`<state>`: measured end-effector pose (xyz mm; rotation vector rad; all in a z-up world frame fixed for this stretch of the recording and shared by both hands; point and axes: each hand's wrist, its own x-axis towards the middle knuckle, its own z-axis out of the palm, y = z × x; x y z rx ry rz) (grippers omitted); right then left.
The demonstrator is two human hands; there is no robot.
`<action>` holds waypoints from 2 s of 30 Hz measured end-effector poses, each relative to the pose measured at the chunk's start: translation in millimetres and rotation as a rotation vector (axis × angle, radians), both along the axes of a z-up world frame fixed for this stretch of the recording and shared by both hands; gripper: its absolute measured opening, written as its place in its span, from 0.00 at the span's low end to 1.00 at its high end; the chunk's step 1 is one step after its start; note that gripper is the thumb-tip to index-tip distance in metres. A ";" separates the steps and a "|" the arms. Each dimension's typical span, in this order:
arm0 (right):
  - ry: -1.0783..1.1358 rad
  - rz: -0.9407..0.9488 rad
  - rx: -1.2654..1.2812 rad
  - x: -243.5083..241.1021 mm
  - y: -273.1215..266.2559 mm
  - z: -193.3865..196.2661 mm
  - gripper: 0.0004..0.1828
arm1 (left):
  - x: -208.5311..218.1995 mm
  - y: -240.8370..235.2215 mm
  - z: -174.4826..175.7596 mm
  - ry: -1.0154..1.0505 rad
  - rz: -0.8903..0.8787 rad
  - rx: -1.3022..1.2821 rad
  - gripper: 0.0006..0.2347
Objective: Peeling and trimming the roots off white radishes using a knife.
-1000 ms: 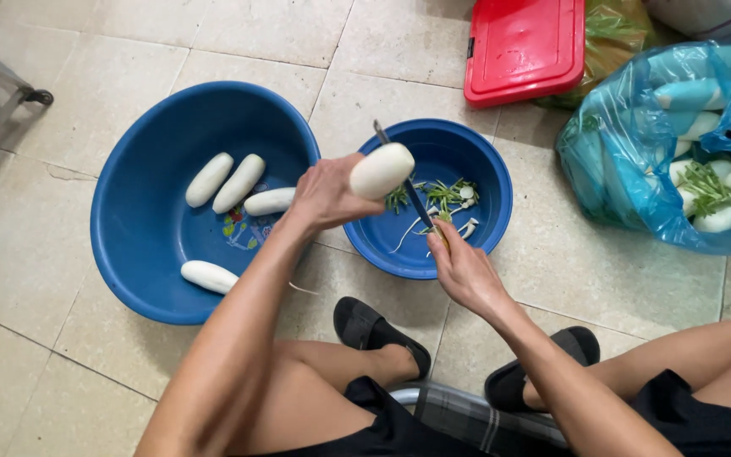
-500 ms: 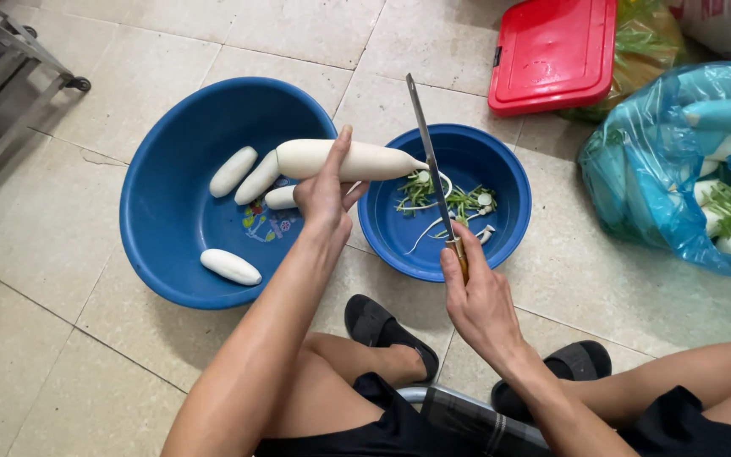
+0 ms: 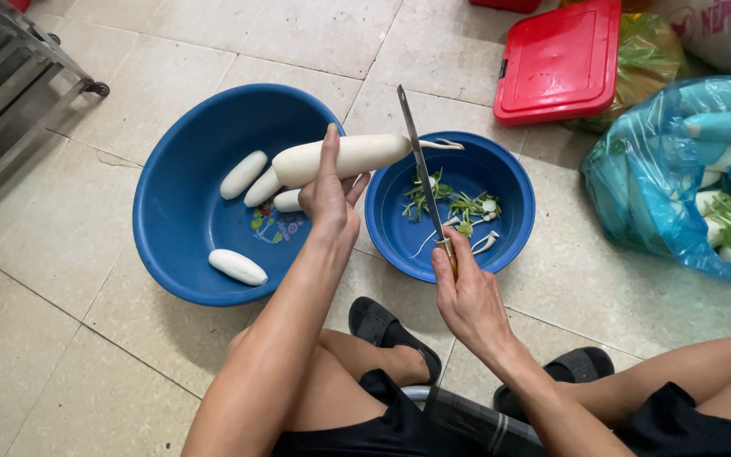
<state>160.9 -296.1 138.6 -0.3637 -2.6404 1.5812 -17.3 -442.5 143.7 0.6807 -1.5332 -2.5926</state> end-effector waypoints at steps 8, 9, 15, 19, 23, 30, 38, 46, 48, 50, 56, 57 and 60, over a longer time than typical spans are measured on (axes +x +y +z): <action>0.015 0.005 0.055 -47.1 13.4 -43.0 0.26 | -10.1 -1.0 -21.3 -0.067 -0.020 0.052 0.30; 0.002 0.018 0.072 -62.6 16.5 -52.8 0.26 | -13.9 -2.2 -21.8 -0.078 -0.033 0.046 0.30; -0.200 -0.253 0.236 -53.0 61.9 -113.9 0.31 | -76.2 -107.9 15.7 -0.132 -0.289 -0.248 0.34; -0.216 -0.447 0.451 -49.5 118.7 -224.2 0.29 | -79.8 -173.5 -52.7 -0.245 -0.222 -0.439 0.32; -0.245 -0.552 0.310 -58.9 140.3 -242.0 0.27 | -80.3 -220.8 -193.0 -0.458 -0.226 -0.379 0.27; -0.036 -0.632 0.536 -83.1 226.6 -300.9 0.21 | -114.9 -239.0 -380.8 -0.510 -0.274 -0.553 0.22; -0.053 -0.504 0.021 -83.3 301.7 -178.4 0.13 | -128.9 -217.3 -373.6 -0.301 -0.421 -0.922 0.23; 0.091 -0.362 0.294 -59.1 477.1 -37.6 0.11 | -140.1 -51.3 -164.5 0.320 -0.435 -1.574 0.25; -0.003 -0.260 0.456 -44.3 509.7 -18.8 0.13 | -126.6 38.2 -108.4 0.637 -0.675 -1.341 0.18; -0.025 -0.260 0.475 -33.5 521.2 -30.4 0.16 | -97.4 130.1 -75.9 0.673 -0.922 -1.233 0.17; -0.135 -0.228 0.497 -26.0 512.7 -92.9 0.30 | -33.8 371.8 -97.3 1.179 -1.543 -1.202 0.16; -0.110 -0.213 0.520 -26.1 514.1 -113.5 0.32 | -27.4 407.4 -118.5 1.323 -1.608 -1.165 0.17; -0.013 -0.252 0.594 -30.2 538.9 -160.1 0.31 | -16.2 491.8 -179.9 1.462 -1.678 -1.179 0.12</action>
